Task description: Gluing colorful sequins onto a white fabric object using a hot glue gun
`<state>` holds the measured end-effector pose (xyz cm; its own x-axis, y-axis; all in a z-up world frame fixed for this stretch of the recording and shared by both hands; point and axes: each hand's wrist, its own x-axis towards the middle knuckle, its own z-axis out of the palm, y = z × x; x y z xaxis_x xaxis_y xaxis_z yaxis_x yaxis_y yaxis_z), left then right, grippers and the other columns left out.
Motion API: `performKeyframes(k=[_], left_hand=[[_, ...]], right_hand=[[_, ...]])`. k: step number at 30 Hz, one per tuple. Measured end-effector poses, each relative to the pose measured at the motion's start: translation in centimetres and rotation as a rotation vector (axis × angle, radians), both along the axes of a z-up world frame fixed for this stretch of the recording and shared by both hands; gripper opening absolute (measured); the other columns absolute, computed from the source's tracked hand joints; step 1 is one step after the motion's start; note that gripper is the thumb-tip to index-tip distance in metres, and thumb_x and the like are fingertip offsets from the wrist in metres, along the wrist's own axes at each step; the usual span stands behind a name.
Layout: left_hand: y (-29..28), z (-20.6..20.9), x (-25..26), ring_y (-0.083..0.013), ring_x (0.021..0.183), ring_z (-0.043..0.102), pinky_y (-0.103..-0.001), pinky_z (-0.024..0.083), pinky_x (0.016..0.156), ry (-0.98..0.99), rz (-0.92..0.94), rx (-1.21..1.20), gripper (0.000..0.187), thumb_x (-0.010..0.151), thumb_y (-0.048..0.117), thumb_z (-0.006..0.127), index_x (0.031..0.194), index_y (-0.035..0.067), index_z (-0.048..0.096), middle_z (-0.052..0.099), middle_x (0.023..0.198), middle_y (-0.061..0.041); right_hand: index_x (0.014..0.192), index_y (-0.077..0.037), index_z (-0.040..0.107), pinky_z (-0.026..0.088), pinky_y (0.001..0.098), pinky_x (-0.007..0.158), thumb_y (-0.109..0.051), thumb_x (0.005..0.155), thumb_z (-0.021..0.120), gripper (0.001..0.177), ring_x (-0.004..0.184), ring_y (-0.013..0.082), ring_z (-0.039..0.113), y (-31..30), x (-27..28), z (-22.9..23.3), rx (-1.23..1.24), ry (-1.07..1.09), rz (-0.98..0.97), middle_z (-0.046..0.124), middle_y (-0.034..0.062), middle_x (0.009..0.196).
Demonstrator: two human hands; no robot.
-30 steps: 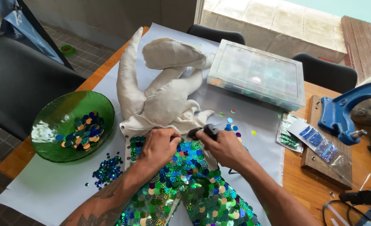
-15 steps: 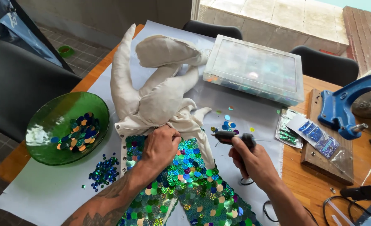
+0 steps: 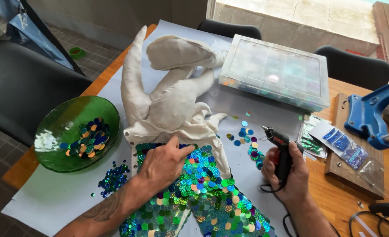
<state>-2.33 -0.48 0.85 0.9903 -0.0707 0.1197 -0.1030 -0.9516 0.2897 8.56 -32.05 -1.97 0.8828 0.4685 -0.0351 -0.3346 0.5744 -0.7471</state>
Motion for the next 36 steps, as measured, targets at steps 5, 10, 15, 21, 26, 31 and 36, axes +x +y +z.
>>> performKeyframes(k=[5,10,15,21,26,31,36], left_hand=[[0.8,-0.5,0.6,-0.0175,0.050,0.059,-0.033,0.060,0.040,0.062,-0.102,0.134,0.038,0.100,0.012,0.059,0.137,0.021,0.059,0.045,0.078,-0.005],[1.5,2.0,1.3,-0.0340,0.074,0.071,-0.055,0.058,0.055,0.295,-0.127,0.211,0.055,0.095,0.033,0.069,0.146,0.034,0.049,0.054,0.097,-0.012],[1.6,2.6,1.6,-0.0316,0.066,0.066,-0.052,0.056,0.054,0.322,-0.137,0.192,0.049,0.102,0.013,0.047,0.147,0.034,0.048,0.051,0.090,-0.012],[0.2,3.7,1.6,-0.0402,0.068,0.068,-0.060,0.053,0.052,0.196,-0.149,0.103,0.054,0.087,0.003,0.056,0.135,0.028,0.057,0.051,0.095,-0.011],[-4.6,0.9,5.5,-0.0326,0.067,0.067,-0.050,0.058,0.058,-0.013,-0.231,-0.015,0.009,0.097,0.020,0.058,0.094,0.013,0.063,0.055,0.089,-0.006],[-9.2,-2.9,12.5,-0.0343,0.070,0.072,-0.049,0.061,0.063,-0.098,-0.298,0.067,0.008,0.088,0.024,0.065,0.084,0.020,0.070,0.060,0.092,-0.005],[-10.5,-4.1,16.2,-0.0349,0.079,0.075,-0.052,0.062,0.070,0.084,-0.208,0.097,0.006,0.082,0.010,0.070,0.077,0.011,0.074,0.064,0.090,-0.005]], right_hand=[[0.091,-0.002,0.063,0.033,0.0234,0.038,-0.054,0.106,0.051,0.055,0.034,0.0125,0.044,-0.1,0.0,0.0,-0.010,0.027,0.000,0.056,0.0075,0.062],[0.091,-0.003,0.063,0.033,0.0226,0.037,-0.055,0.105,0.052,0.055,0.033,0.0121,0.044,-0.1,0.0,-0.1,-0.023,0.028,-0.006,0.056,0.0073,0.062],[0.091,-0.003,0.062,0.031,0.0239,0.040,-0.055,0.106,0.049,0.056,0.033,0.0124,0.042,-0.2,0.0,-0.2,-0.029,0.019,-0.009,0.054,0.0077,0.062],[0.089,-0.003,0.062,0.030,0.0265,0.042,-0.054,0.106,0.048,0.055,0.034,0.0130,0.042,-0.1,-0.2,0.4,0.018,0.015,-0.010,0.053,0.0068,0.062],[0.095,-0.002,0.063,0.030,0.0302,0.039,-0.054,0.107,0.041,0.058,0.032,0.0170,0.043,-0.6,0.6,-1.3,0.093,-0.038,-0.051,0.049,0.0096,0.062],[0.100,-0.001,0.065,0.033,0.0328,0.035,-0.054,0.110,0.035,0.062,0.030,0.0213,0.047,-0.9,1.3,-2.4,0.149,-0.107,-0.083,0.047,0.0132,0.061],[0.096,-0.002,0.065,0.034,0.0340,0.037,-0.056,0.109,0.035,0.063,0.030,0.0210,0.046,-1.2,1.6,-2.7,0.116,-0.086,-0.081,0.047,0.0123,0.059]])
